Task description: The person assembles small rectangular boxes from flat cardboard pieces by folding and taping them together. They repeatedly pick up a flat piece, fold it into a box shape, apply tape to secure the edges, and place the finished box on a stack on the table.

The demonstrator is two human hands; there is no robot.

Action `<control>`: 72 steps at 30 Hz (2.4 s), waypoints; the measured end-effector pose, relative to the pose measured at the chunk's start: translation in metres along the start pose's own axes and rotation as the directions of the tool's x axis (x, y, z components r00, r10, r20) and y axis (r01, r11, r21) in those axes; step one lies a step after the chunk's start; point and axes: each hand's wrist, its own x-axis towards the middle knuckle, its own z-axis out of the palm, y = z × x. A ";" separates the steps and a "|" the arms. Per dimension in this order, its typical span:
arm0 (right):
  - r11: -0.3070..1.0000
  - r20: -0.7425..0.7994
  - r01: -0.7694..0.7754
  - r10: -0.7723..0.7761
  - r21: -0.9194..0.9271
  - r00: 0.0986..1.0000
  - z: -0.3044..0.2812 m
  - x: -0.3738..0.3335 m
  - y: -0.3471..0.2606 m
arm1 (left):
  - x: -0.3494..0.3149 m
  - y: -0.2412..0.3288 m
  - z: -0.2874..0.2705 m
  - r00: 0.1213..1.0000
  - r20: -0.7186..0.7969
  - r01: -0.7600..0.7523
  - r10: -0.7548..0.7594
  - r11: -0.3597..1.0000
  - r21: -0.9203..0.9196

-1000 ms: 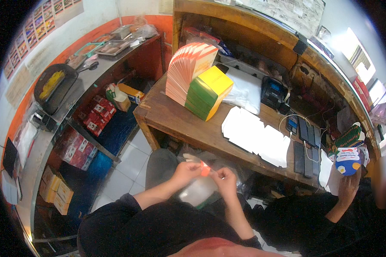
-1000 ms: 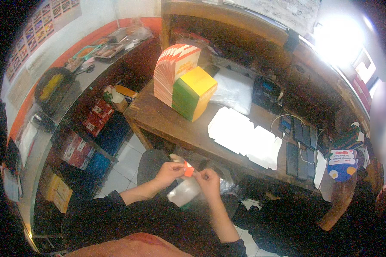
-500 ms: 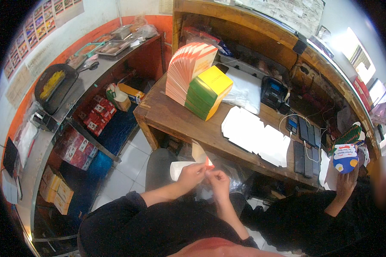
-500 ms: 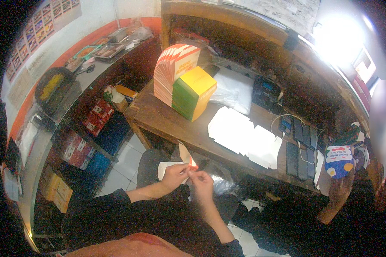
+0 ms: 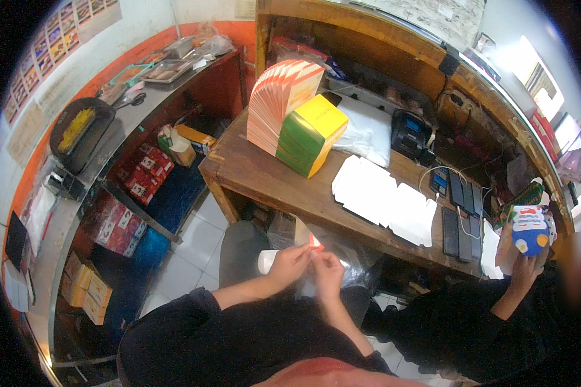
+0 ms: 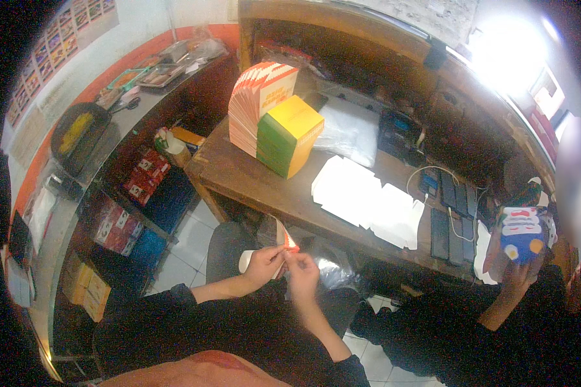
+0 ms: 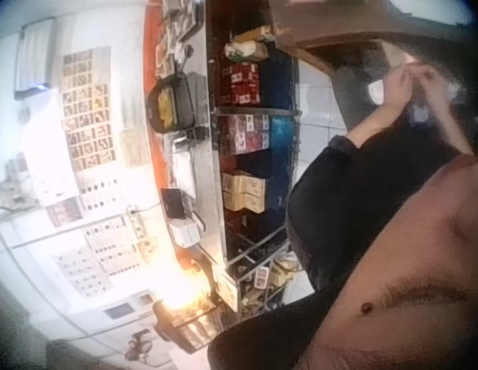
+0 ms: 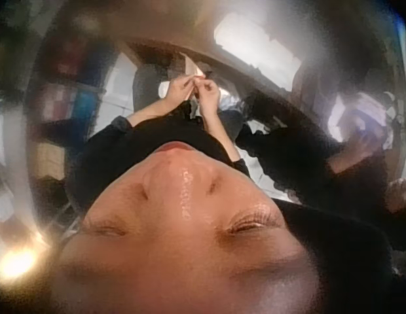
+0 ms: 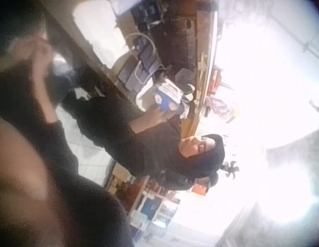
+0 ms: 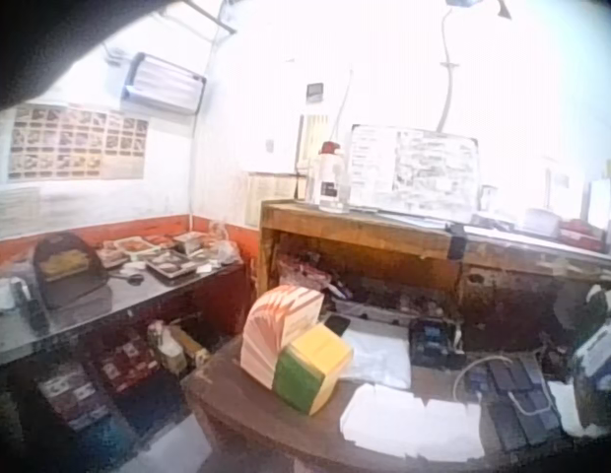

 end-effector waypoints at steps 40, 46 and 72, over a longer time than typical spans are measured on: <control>0.494 0.432 0.613 -0.438 -0.617 0.788 -0.057 -0.015 -0.001 | 0.002 -0.013 -0.021 0.725 0.504 0.621 -0.470 0.762 -0.184; 0.511 0.421 0.586 -0.410 -0.629 0.809 -0.055 -0.023 -0.010 | 0.005 0.001 -0.030 0.646 0.682 0.500 -0.344 0.865 -0.038; 0.590 0.565 0.460 -0.008 -0.663 0.825 -0.040 0.054 -0.063 | 0.067 0.020 -0.064 0.545 0.737 -0.679 0.401 0.726 0.107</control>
